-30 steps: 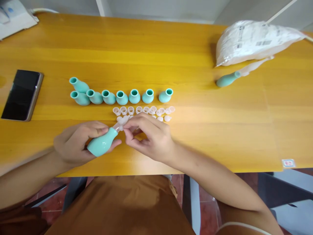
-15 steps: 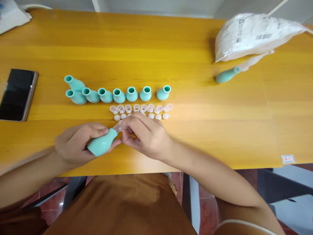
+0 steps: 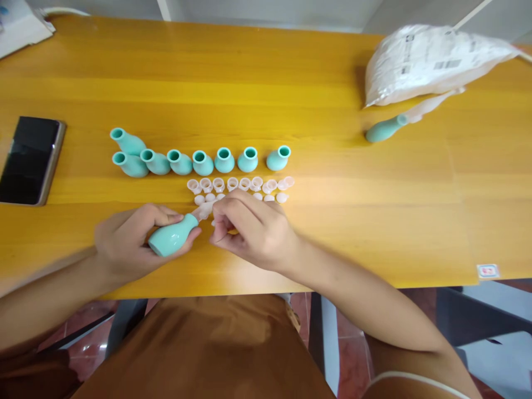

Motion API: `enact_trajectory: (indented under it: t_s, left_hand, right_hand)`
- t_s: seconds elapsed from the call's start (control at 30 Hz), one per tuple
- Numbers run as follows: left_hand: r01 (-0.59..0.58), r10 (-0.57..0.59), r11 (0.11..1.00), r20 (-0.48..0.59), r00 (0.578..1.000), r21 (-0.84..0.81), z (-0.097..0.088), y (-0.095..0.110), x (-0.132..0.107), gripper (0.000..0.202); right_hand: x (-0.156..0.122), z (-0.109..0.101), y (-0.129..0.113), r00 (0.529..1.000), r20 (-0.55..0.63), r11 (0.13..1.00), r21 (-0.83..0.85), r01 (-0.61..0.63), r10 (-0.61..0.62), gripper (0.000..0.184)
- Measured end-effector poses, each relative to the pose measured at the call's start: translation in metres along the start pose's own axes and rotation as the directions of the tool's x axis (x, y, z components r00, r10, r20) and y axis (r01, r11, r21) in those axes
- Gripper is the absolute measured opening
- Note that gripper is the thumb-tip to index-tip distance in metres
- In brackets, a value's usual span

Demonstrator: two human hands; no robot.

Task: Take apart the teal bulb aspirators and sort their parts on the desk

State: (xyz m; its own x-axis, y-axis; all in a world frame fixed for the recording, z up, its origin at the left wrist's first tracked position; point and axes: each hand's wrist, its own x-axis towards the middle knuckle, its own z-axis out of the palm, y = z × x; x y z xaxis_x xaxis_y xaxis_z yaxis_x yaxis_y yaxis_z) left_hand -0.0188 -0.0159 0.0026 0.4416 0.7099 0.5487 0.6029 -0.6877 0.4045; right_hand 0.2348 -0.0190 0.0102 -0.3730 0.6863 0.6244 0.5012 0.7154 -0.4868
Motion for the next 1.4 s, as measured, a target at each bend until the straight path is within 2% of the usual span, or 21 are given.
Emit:
enact_trajectory:
  t_s: [0.03,0.1,0.2,0.23,0.3,0.37,0.47,0.6,0.8,0.93,1.03,1.13,1.2,1.3,1.4]
  left_hand:
    - [0.013,-0.013,1.0,0.001,1.0,0.013,-0.001,-0.001,0.001,0.034]
    - [0.023,-0.023,0.999,-0.002,1.0,0.027,-0.003,-0.003,0.004,0.034]
    - [0.035,-0.033,0.998,-0.03,0.999,0.048,-0.008,-0.004,0.007,0.032]
    - [0.039,-0.037,0.998,-0.044,0.998,0.058,-0.01,-0.004,0.008,0.032]
    - [0.042,-0.038,0.997,-0.061,0.997,0.071,-0.011,-0.003,0.009,0.033]
    - [0.04,-0.036,0.997,-0.058,0.998,0.069,-0.012,-0.002,0.009,0.033]
    - [0.043,-0.041,0.997,-0.033,0.999,0.064,-0.013,-0.001,0.008,0.031]
    - [0.011,-0.009,0.998,-0.034,0.999,0.067,-0.013,-0.003,0.009,0.032]
    - [-0.018,0.024,0.997,-0.082,0.996,0.072,-0.012,-0.005,0.01,0.035]
    - [-0.019,0.024,0.998,-0.089,0.996,0.061,-0.011,-0.006,0.01,0.034]
    - [0.004,-0.003,1.0,-0.09,0.996,0.01,-0.012,-0.006,0.011,0.034]
    - [0.048,-0.054,0.991,-0.051,0.997,-0.123,-0.014,-0.006,0.012,0.032]
    - [0.082,-0.087,0.976,-0.014,0.996,-0.2,-0.016,-0.005,0.012,0.031]
    - [0.1,-0.096,0.96,0.03,0.995,-0.262,-0.015,-0.005,0.014,0.033]
    - [0.091,-0.07,0.958,0.086,0.994,-0.272,-0.014,-0.008,0.016,0.029]
  right_hand:
    - [0.001,-0.005,0.001,0.999,0.035,1.0,0.003,-0.02,0.02,0.023]
    - [0.002,-0.016,0.005,0.98,0.197,0.999,0.026,-0.04,0.034,0.021]
    - [0.0,-0.026,0.011,0.878,0.478,1.0,0.004,0.013,-0.013,0.018]
    - [-0.001,-0.027,0.012,0.85,0.525,0.997,-0.044,0.056,-0.025,0.018]
    - [-0.004,-0.024,0.012,0.827,0.562,0.973,-0.175,0.151,-0.027,0.021]
    - [-0.006,-0.019,0.01,0.829,0.559,0.929,-0.294,0.225,-0.023,0.025]
    - [-0.009,-0.012,0.008,0.848,0.529,0.878,-0.398,0.266,-0.017,0.028]
    - [-0.009,-0.01,0.007,0.839,0.544,0.855,-0.425,0.297,-0.021,0.028]
    - [-0.007,-0.013,0.008,0.842,0.538,0.874,-0.393,0.287,-0.034,0.027]
    - [-0.004,-0.021,0.011,0.874,0.485,0.9,-0.377,0.22,-0.01,0.025]
    - [0.0,-0.028,0.012,0.935,0.355,0.917,-0.369,0.149,-0.009,0.02]
    - [0.004,-0.031,0.014,0.978,0.203,0.965,-0.261,0.01,0.045,0.018]
    - [0.006,-0.029,0.015,0.979,0.186,0.992,-0.107,-0.068,0.087,0.02]
    - [0.007,-0.022,0.016,0.974,0.215,0.989,0.114,-0.09,0.064,0.031]
    - [0.005,-0.016,0.017,0.984,0.176,0.976,0.208,-0.063,0.026,0.025]
